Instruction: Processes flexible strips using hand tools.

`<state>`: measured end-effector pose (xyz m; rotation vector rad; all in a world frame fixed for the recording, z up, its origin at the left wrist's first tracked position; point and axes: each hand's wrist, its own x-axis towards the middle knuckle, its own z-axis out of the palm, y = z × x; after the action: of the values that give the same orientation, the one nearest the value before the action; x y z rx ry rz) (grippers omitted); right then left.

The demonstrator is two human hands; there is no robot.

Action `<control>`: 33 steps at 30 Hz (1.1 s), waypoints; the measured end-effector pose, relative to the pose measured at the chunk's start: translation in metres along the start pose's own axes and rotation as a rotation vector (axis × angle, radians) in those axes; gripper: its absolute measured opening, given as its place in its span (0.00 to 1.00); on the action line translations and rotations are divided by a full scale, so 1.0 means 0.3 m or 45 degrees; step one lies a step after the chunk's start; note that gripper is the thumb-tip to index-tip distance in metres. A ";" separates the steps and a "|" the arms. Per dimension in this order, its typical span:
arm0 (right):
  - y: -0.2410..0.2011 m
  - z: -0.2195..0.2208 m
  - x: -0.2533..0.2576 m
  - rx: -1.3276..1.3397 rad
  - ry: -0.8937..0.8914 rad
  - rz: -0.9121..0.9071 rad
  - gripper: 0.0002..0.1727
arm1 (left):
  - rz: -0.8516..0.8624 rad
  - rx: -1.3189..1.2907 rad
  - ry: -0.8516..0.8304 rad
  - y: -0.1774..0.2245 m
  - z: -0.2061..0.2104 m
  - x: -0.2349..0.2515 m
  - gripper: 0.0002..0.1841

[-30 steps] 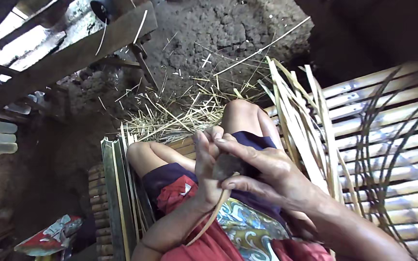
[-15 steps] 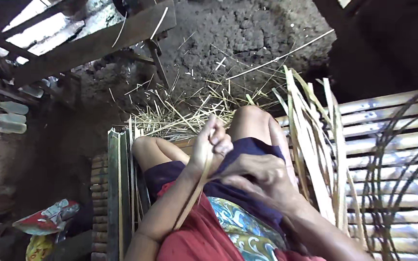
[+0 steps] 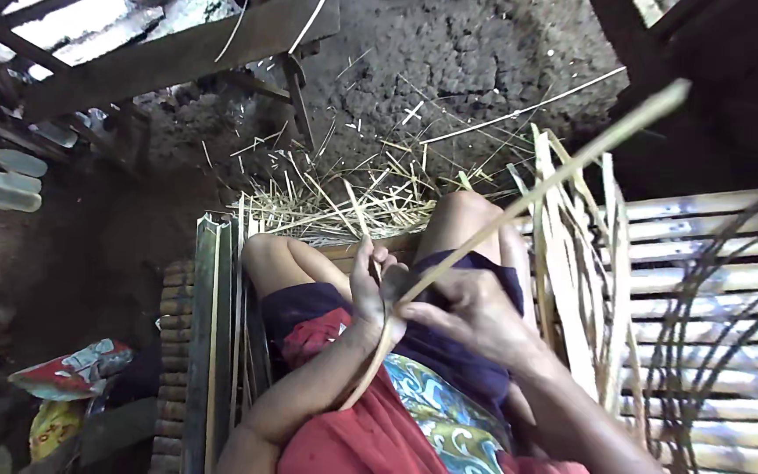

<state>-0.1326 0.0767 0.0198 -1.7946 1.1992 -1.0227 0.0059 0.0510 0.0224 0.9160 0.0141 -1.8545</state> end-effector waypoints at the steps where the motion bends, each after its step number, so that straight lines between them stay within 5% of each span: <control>1: -0.001 0.026 -0.007 0.041 -0.059 -0.014 0.25 | 0.017 -0.062 0.032 0.002 -0.005 -0.006 0.29; 6: -0.029 0.025 -0.062 0.330 -0.103 0.061 0.22 | 0.117 -0.031 0.303 0.063 -0.034 0.055 0.29; 10: 0.011 0.024 -0.030 0.031 0.179 0.039 0.24 | -0.216 0.349 -0.485 0.092 -0.081 0.058 0.29; 12: 0.035 0.002 -0.006 -0.047 0.250 -0.007 0.23 | -0.324 0.488 -0.657 0.095 -0.077 0.034 0.27; 17: 0.020 0.063 -0.028 -0.149 -0.023 -0.210 0.27 | -0.074 0.158 -0.333 0.080 -0.080 0.082 0.28; 22: -0.054 -0.055 -0.154 0.109 -0.039 -0.149 0.22 | 0.396 -0.045 0.342 0.231 -0.162 0.194 0.28; 24: -0.021 -0.065 -0.142 0.027 0.119 -0.029 0.23 | 0.281 0.134 0.233 0.207 -0.159 0.152 0.28; 28: 0.041 -0.079 -0.040 -0.123 0.319 0.094 0.21 | -0.257 0.404 -0.569 0.115 -0.151 0.022 0.27; 30: 0.032 -0.058 -0.012 -0.049 0.233 0.111 0.18 | -0.144 0.315 -0.532 0.095 -0.146 -0.017 0.28; 33: 0.009 0.059 -0.012 0.083 -0.080 0.056 0.23 | 0.035 0.073 -0.168 0.049 -0.096 -0.050 0.34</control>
<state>-0.1186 0.0817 0.0094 -1.7300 1.1486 -0.9627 0.0371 0.0673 0.0164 0.8270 -0.1330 -1.8946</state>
